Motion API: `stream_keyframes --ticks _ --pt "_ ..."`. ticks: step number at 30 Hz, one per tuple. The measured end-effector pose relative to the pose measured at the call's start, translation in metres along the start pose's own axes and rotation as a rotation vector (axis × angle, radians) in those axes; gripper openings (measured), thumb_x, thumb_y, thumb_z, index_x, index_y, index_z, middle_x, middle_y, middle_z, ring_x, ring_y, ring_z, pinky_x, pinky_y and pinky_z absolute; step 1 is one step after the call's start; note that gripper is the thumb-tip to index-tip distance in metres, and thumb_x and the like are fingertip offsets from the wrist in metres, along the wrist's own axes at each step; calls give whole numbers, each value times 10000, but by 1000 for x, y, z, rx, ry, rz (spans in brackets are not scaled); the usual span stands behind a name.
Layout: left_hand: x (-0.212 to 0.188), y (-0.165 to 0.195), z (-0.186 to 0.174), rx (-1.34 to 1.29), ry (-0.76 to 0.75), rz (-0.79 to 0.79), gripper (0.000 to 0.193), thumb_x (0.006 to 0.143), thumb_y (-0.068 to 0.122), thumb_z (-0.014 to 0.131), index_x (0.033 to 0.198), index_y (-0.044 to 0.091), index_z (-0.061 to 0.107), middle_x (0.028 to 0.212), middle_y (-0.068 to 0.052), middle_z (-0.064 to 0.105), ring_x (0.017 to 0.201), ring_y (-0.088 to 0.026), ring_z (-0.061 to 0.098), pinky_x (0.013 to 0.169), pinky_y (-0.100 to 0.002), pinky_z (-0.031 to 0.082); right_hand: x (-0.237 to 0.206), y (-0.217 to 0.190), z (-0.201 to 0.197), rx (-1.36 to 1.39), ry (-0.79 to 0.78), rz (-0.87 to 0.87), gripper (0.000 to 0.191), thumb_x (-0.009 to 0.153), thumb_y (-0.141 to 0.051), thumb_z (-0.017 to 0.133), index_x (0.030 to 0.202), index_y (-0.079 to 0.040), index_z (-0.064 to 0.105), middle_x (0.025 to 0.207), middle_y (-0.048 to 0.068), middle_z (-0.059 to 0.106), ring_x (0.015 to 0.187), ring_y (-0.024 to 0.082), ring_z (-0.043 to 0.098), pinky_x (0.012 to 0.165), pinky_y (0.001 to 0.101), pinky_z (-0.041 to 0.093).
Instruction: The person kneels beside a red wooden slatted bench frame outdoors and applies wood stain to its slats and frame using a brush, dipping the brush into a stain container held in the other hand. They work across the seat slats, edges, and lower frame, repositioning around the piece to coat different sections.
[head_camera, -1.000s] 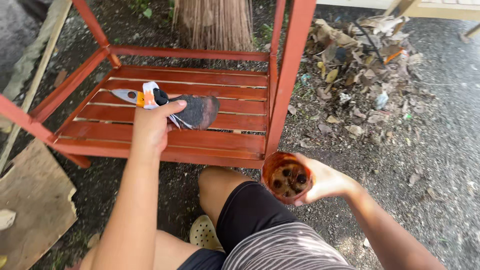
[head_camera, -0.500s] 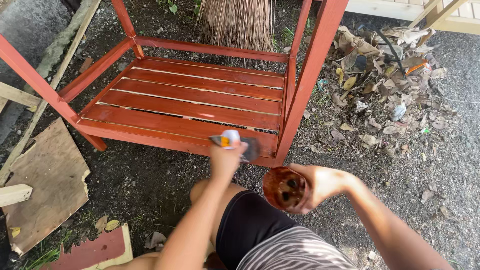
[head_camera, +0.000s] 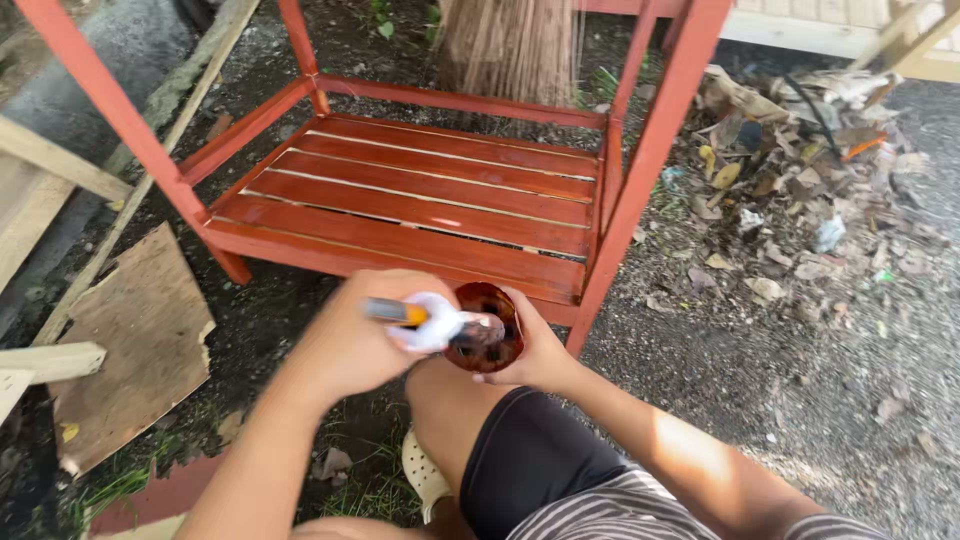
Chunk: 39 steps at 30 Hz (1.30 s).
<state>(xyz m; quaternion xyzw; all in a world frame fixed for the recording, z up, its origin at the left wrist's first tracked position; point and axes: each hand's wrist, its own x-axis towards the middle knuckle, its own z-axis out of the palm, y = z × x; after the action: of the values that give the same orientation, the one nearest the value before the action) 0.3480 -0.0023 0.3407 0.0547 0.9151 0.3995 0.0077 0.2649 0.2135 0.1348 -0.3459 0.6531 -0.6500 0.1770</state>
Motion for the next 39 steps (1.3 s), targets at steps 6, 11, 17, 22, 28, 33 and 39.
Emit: stream_keyframes --ticks 6,11,17,22,28,33,39 --pt "23 4 24 381 28 86 153 681 128 738 830 102 723 854 -140 706 849 -383 683 748 -486 541 28 37 28 15 69 -119 1146 621 -159 973 1553 -48 314 1467 145 505 1381 259 530 1164 389 443" --pt "37 -14 48 323 59 178 152 714 138 742 854 89 709 913 -147 703 841 -373 689 738 -478 551 38 57 22 59 63 -101 1224 621 -242 977 1577 -65 234 1522 134 450 1371 253 509 1141 390 430" --pt "34 -43 58 393 118 176 122 723 94 717 838 61 692 920 -155 701 842 -369 690 740 -478 552 61 53 23 39 39 -377 1046 700 -228 940 1554 -71 356 1606 180 387 1520 316 411 1253 437 359" --pt "8 -52 46 470 115 326 123 702 64 685 823 55 663 883 -146 668 855 -355 674 783 -464 554 89 35 24 42 -14 -537 921 757 -229 932 1507 -114 409 1578 181 393 1534 351 403 1261 452 374" --pt "8 -51 42 464 165 210 117 765 75 689 873 49 651 881 -135 661 826 -334 686 723 -450 554 111 7 22 4 -94 -600 883 743 -220 916 1482 -120 443 1582 194 386 1522 367 403 1255 467 382" --pt "9 -58 45 430 222 153 108 766 92 700 847 52 642 864 -134 658 796 -346 687 687 -462 555 113 4 20 -107 -137 -536 874 751 -199 926 1474 -103 443 1572 195 416 1488 352 462 1219 447 425" --pt "-6 -73 27 278 313 89 138 759 112 718 892 83 695 860 -115 686 798 -351 696 692 -463 557 119 35 48 -47 -155 -309 948 690 -169 934 1472 -49 412 1458 156 503 1386 278 513 1180 416 419"
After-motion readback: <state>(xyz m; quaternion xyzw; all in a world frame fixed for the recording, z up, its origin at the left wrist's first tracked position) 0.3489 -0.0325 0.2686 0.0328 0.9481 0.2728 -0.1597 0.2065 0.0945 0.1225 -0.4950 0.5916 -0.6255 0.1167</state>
